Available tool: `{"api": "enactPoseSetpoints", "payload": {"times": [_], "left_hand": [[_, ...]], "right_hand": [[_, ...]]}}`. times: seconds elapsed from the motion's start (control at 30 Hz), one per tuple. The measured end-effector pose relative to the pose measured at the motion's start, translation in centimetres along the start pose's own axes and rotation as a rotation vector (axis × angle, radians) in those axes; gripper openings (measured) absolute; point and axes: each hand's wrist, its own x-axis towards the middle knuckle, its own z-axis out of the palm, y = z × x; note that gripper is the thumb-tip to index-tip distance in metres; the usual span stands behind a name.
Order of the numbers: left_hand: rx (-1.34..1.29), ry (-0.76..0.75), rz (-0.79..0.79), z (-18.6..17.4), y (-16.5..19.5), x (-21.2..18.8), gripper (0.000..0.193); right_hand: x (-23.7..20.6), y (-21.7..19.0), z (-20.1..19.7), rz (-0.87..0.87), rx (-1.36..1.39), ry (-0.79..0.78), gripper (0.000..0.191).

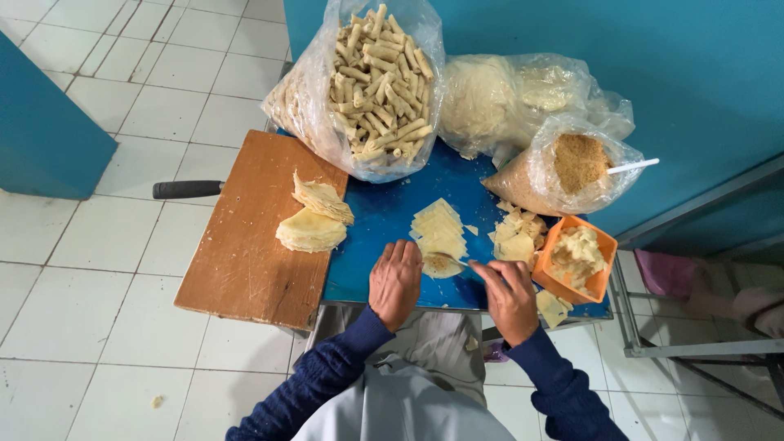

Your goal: The person sits at a small table and folds flat pieces of dough over a filling, pressing the edges closed and stacking the finished pieces on a wooden board. They occasionally scoop brown sugar from a plastic bag with a spoon and place trimmed dough scraps into an orange container.

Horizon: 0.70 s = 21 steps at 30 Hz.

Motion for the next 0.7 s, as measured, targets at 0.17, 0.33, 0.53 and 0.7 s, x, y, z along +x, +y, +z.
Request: {"api": "enactPoseSetpoints", "payload": {"times": [0.17,0.33,0.53,0.7], "left_hand": [[-0.122,0.016,-0.009,-1.0,0.7,0.4,0.019],[-0.224,0.000,-0.014,-1.3,1.2,0.6,0.023],[-0.277,-0.056,0.029,-0.4,0.6,1.0,0.019],[-0.282,-0.181,0.057,-0.6,-0.2,1.2,0.032]], "right_hand": [[0.2,0.8,-0.9,0.031,0.013,0.017,0.042],[1.9,4.2,-6.7,0.170,-0.250,0.185,0.049],[8.5,8.3,-8.1,0.224,-0.363,0.194,0.036],[8.7,6.1,-5.4,0.119,-0.418,0.286,0.038]]}}
